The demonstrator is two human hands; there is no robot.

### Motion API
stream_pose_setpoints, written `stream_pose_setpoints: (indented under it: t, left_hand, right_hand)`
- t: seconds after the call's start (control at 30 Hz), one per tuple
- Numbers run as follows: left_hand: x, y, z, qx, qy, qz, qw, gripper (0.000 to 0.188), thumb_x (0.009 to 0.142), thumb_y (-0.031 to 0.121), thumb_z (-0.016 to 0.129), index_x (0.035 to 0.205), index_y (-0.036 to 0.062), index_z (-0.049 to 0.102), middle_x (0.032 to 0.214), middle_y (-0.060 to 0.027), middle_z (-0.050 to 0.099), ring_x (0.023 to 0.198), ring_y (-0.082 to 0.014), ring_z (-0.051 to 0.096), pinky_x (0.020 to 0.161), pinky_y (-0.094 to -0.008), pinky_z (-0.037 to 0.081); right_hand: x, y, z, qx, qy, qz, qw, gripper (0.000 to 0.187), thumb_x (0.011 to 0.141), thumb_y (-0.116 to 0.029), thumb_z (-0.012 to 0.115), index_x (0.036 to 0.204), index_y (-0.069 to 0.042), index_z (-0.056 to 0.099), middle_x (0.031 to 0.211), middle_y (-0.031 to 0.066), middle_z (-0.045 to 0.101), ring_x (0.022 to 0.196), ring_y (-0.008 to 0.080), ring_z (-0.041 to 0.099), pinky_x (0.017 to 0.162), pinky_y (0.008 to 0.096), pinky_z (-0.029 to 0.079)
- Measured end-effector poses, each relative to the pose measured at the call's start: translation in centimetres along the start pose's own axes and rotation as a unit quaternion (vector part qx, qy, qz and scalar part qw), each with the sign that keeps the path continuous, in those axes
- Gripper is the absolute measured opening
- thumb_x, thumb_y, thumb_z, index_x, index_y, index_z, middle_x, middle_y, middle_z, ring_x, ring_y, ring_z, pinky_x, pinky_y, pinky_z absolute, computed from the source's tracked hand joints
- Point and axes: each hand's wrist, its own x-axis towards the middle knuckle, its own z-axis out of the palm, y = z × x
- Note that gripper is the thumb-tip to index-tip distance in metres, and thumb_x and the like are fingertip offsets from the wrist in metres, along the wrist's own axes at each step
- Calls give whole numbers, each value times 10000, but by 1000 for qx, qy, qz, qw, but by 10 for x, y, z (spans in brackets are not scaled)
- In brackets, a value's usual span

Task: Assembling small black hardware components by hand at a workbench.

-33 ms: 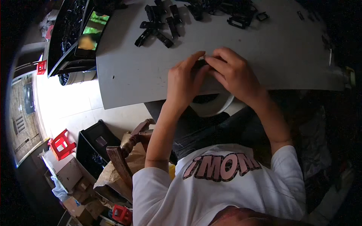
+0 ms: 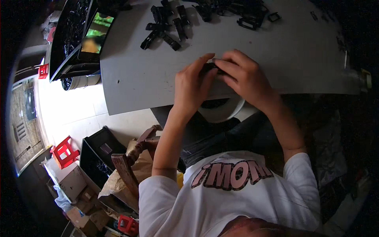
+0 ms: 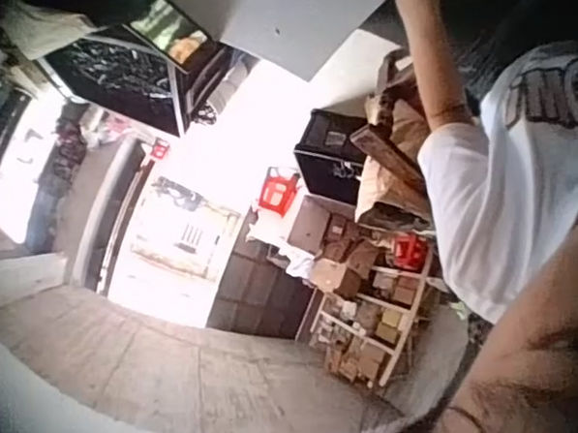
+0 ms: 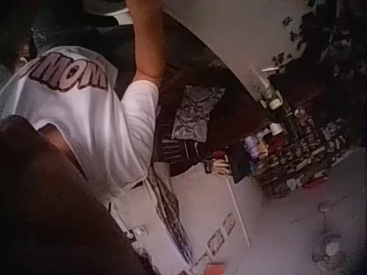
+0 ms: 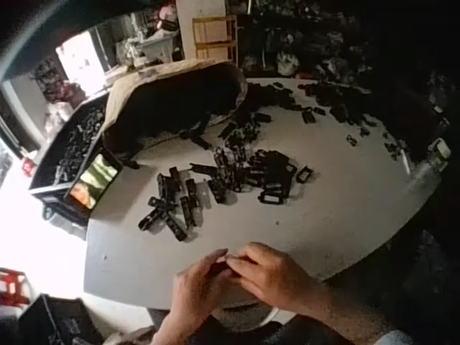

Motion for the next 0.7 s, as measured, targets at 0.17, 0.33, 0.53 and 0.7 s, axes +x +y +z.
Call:
stream_pose_setpoints:
  t: [0.17, 0.33, 0.53, 0.7]
  left_hand:
    - [-4, 0, -2, -119, -10, 55, 991, 345, 812, 22, 582, 1155, 44, 549, 880, -155, 620, 738, -253, 601, 686, -314, 465]
    - [-8, -6, 1, -153, -14, 73, 985, 276, 841, 21, 554, 1117, 35, 552, 903, -129, 619, 732, -202, 580, 698, -286, 453]
    - [0, -22, -26, -168, 104, -38, 980, 88, 896, 37, 480, 961, 34, 539, 825, -38, 575, 671, -134, 515, 642, -297, 445]
    - [49, -18, -26, 189, 167, 167, 953, 253, 804, -31, 490, 1010, 102, 551, 893, -77, 537, 638, -270, 572, 579, -384, 476]
  right_hand:
    - [-15, 13, -12, 234, -98, 176, 951, 233, 762, -91, 720, 939, 13, 609, 868, 30, 537, 723, 117, 534, 611, 256, 443]
    - [-24, 26, -2, 351, -109, 149, 918, 170, 813, -128, 694, 878, -1, 600, 853, 0, 539, 731, 86, 528, 594, 233, 426]
    - [11, 83, -9, -210, 178, 100, 956, 160, 846, -159, 650, 916, -23, 604, 951, 70, 591, 832, 213, 615, 679, 309, 514]
    - [0, 81, 2, -213, 141, 59, 965, 147, 871, -144, 600, 971, -37, 604, 1014, 102, 594, 872, 250, 611, 716, 357, 509]
